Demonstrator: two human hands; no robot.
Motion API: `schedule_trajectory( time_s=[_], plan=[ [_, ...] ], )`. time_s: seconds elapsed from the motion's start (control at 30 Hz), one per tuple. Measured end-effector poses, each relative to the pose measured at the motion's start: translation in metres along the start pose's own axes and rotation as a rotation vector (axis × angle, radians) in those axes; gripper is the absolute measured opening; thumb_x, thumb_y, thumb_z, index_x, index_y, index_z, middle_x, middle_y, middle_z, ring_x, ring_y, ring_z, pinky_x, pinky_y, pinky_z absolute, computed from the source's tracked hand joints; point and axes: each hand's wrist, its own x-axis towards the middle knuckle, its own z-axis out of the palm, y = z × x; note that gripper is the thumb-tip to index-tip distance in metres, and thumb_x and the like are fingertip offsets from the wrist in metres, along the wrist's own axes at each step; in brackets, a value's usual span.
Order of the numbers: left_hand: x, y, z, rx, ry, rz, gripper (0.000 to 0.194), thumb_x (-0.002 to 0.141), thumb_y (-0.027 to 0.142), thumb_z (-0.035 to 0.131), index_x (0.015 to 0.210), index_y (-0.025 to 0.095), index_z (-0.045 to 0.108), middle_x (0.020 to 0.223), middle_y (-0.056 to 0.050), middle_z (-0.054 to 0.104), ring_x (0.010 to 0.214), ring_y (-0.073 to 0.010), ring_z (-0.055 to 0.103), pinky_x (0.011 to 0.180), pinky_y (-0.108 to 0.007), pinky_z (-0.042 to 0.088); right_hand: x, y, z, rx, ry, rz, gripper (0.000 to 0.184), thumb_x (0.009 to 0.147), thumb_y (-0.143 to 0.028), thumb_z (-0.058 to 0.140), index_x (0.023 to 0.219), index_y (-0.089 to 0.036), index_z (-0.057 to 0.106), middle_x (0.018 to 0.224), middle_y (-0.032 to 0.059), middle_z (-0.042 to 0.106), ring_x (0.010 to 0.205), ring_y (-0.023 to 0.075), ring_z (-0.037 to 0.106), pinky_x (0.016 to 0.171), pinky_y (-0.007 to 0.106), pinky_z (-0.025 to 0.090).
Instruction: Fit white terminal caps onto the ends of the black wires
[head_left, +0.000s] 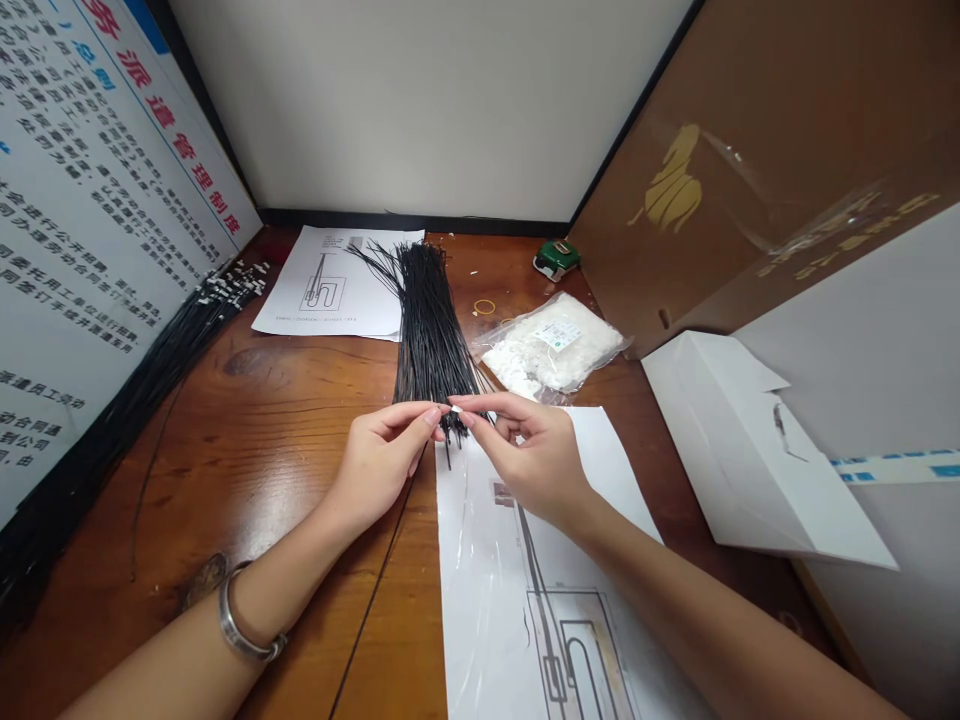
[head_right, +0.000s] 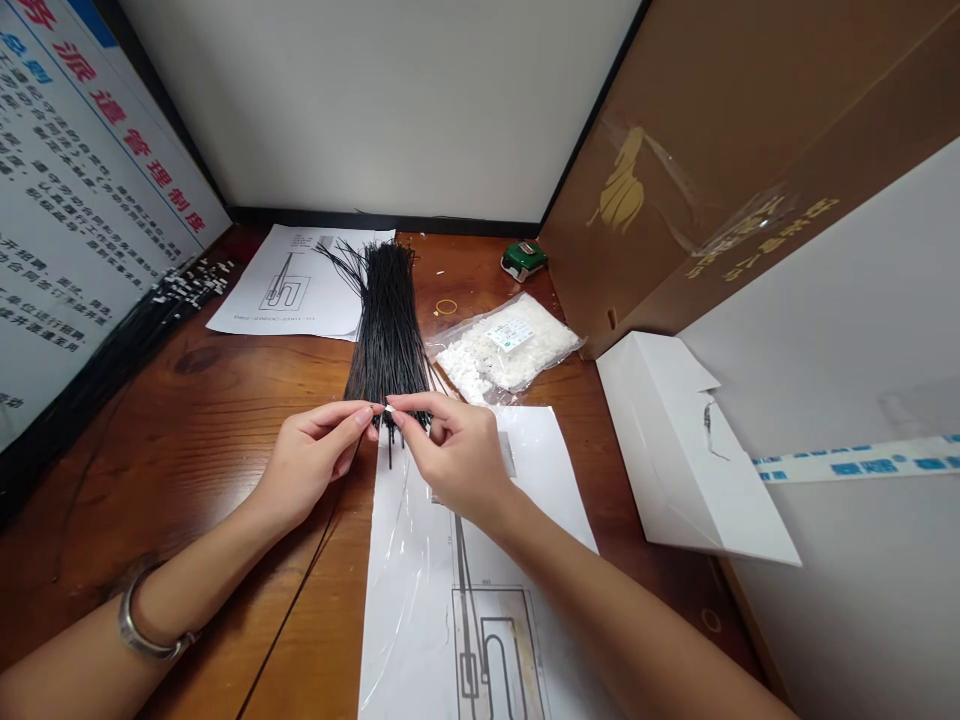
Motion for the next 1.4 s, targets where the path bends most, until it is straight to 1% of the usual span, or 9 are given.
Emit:
schedule_trajectory(
  time_s=[0.07, 0.2, 0.37, 0.43, 0.6, 0.93, 1.13, 1.3, 1.4],
  plan=[
    [0.000, -0.001, -0.001, 0.011, -0.004, -0.001, 0.022, 0.076, 0.035, 0.066, 0.076, 0.013, 0.071, 0.060, 0.000, 0.058, 0.043, -0.0051, 0.035, 0.039, -0.021, 0.024, -0.001, 0.000, 0.000, -0.035, 0.021, -0.070, 0.013, 0.081, -0.029, 0.063, 0.087, -0.023, 0.074, 0.041, -0.0080, 0.039, 0.038, 0.0084, 0.031, 0.044, 0.028, 0.034],
    [0.000, -0.003, -0.002, 0.024, -0.026, 0.011, 0.023, 0.078, 0.036, 0.065, 0.073, 0.014, 0.070, 0.054, 0.002, 0.053, 0.044, -0.0057, 0.034, 0.040, -0.021, 0.024, -0.001, -0.001, 0.001, -0.027, 0.004, -0.099, 0.013, 0.083, -0.029, 0.062, 0.086, -0.024, 0.073, 0.049, -0.0041, 0.056, 0.040, 0.0094, 0.036, 0.048, 0.030, 0.040],
    [0.000, -0.002, -0.002, 0.010, -0.042, 0.013, 0.022, 0.077, 0.035, 0.066, 0.074, 0.014, 0.070, 0.061, 0.000, 0.058, 0.044, -0.0049, 0.036, 0.040, -0.021, 0.025, 0.000, 0.002, 0.002, -0.031, -0.032, -0.171, 0.011, 0.083, -0.024, 0.061, 0.083, -0.023, 0.072, 0.084, 0.0031, 0.074, 0.049, 0.0107, 0.050, 0.054, 0.032, 0.046],
    [0.001, -0.002, -0.002, 0.007, -0.039, 0.002, 0.022, 0.076, 0.035, 0.067, 0.076, 0.013, 0.070, 0.060, 0.001, 0.058, 0.044, -0.0048, 0.035, 0.040, -0.020, 0.025, 0.000, 0.003, 0.002, -0.048, -0.040, -0.208, 0.011, 0.084, -0.024, 0.060, 0.083, -0.023, 0.071, 0.089, 0.0042, 0.074, 0.052, 0.0115, 0.052, 0.056, 0.032, 0.047],
    [0.001, -0.002, -0.002, 0.033, -0.035, -0.008, 0.023, 0.076, 0.035, 0.067, 0.076, 0.013, 0.069, 0.061, 0.000, 0.059, 0.044, -0.0053, 0.037, 0.040, -0.020, 0.026, 0.000, 0.002, 0.001, -0.151, -0.054, -0.219, 0.010, 0.083, -0.026, 0.061, 0.089, -0.021, 0.066, 0.058, -0.0027, 0.060, 0.044, 0.0099, 0.040, 0.053, 0.030, 0.042],
    [-0.001, -0.001, -0.002, 0.147, -0.116, 0.073, 0.018, 0.079, 0.030, 0.064, 0.072, 0.014, 0.068, 0.060, 0.001, 0.061, 0.049, -0.0072, 0.045, 0.049, -0.021, 0.037, 0.002, -0.001, -0.005, -0.392, -0.277, -0.342, 0.027, 0.093, -0.026, 0.039, 0.070, -0.018, 0.051, 0.061, -0.0013, 0.052, 0.052, 0.0104, 0.044, 0.052, 0.027, 0.030],
    [0.000, -0.003, -0.002, 0.170, -0.133, 0.072, 0.018, 0.080, 0.031, 0.063, 0.075, 0.014, 0.068, 0.061, 0.000, 0.062, 0.050, -0.0076, 0.045, 0.050, -0.021, 0.037, 0.003, 0.000, -0.009, -0.220, -0.370, -0.196, 0.026, 0.090, -0.027, 0.039, 0.068, -0.018, 0.049, 0.060, -0.0022, 0.048, 0.054, 0.0107, 0.042, 0.055, 0.028, 0.030],
    [-0.001, -0.005, -0.003, 0.160, -0.157, 0.064, 0.019, 0.081, 0.032, 0.063, 0.078, 0.014, 0.068, 0.063, 0.001, 0.061, 0.049, -0.0066, 0.041, 0.048, -0.021, 0.034, 0.006, 0.004, -0.008, 0.110, -0.351, 0.059, 0.024, 0.084, -0.028, 0.045, 0.064, -0.019, 0.051, 0.055, -0.0040, 0.043, 0.050, 0.0096, 0.037, 0.050, 0.026, 0.028],
    [-0.002, -0.005, -0.004, 0.166, -0.203, 0.068, 0.018, 0.080, 0.031, 0.064, 0.077, 0.014, 0.068, 0.061, 0.001, 0.058, 0.049, -0.0065, 0.039, 0.048, -0.021, 0.031, 0.008, 0.006, -0.008, 0.232, -0.346, 0.137, 0.022, 0.080, -0.025, 0.047, 0.062, -0.018, 0.056, 0.052, -0.0038, 0.046, 0.047, 0.0084, 0.034, 0.048, 0.026, 0.025]
  ],
)
